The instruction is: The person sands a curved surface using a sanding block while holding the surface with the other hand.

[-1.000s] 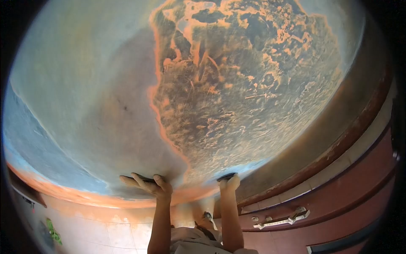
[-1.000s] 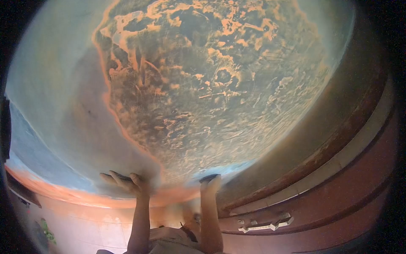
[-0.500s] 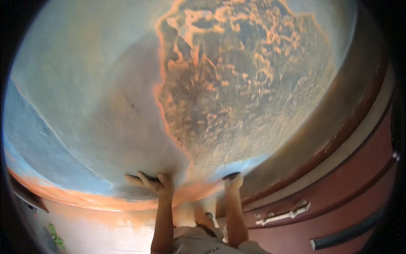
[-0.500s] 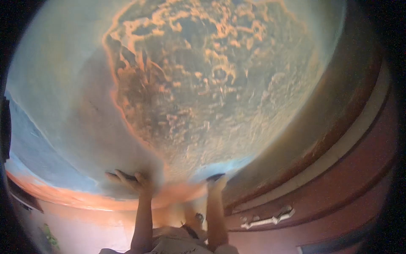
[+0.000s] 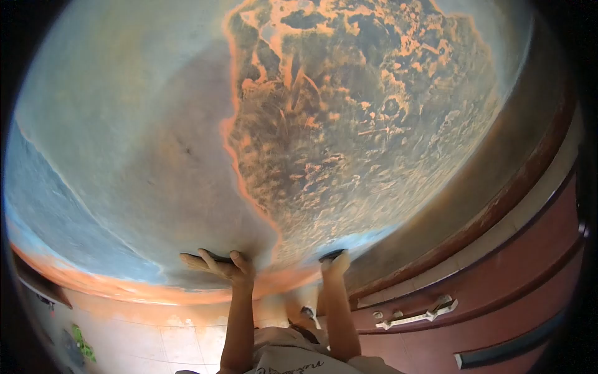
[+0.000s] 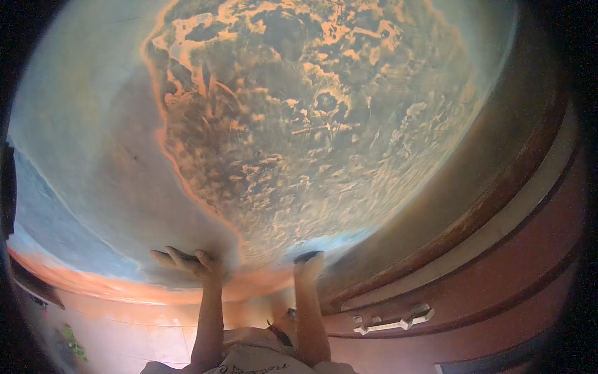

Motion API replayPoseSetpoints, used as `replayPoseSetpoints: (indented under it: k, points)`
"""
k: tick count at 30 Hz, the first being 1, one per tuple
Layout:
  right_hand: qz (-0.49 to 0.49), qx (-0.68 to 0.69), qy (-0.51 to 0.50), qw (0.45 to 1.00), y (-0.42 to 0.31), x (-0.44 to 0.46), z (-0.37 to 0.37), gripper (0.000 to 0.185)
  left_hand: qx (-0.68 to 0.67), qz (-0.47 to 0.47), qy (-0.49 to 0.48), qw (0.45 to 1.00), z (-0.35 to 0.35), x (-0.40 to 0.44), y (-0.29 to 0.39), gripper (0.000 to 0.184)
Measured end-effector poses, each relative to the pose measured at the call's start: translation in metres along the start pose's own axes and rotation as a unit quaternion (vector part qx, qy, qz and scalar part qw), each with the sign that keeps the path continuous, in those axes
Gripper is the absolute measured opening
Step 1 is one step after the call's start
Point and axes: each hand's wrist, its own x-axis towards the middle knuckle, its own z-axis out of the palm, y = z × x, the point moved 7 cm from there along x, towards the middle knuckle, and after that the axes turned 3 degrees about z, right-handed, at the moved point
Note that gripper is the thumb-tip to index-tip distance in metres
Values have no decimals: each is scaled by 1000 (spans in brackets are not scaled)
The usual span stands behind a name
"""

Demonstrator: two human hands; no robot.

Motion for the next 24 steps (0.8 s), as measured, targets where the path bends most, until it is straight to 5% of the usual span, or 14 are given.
replayPoseSetpoints:
  k: [1, 2, 5, 7, 11, 13, 16, 18, 20, 24]
  points:
    - [-147, -224, -4, 963, 0, 20, -12, 17, -1, 5, -5, 1000, -1, 1, -1, 67]
    - [-49, -137, -30, 989, 29, 45, -35, 16, -6, 9, -7, 1000, 0, 1, -1, 67]
    - [9, -75, -54, 996, -19, 5, -9, 11, -33, -2, -3, 999, -3, -3, 0, 67]
    - [39, 234, -18, 971, -51, -50, 38, 37, -49, -11, 6, 999, 1, -1, -1, 67]
    - [52, 98, 167, 980, -64, -33, 21, 35, -31, 1, -14, 999, 1, 0, 3, 68]
    - [12, 187, 162, 969, -55, -15, 9, 45, -28, -4, -11, 1000, -1, 0, 1, 69]
    - [-13, 102, 78, 992, -27, -14, -7, 44, -29, -15, -15, 999, 1, 0, 3, 68]
    - [-47, 234, 73, 968, -1, -37, 18, 43, -25, -1, 0, 1000, 1, 1, 3, 66]
    - [-64, 218, 121, 966, 25, -8, -5, 43, -9, 3, -8, 1000, -2, -1, 3, 65]
    - [41, 175, 85, 980, -7, 28, -32, 40, -1, -9, 9, 1000, -1, 1, 5, 65]
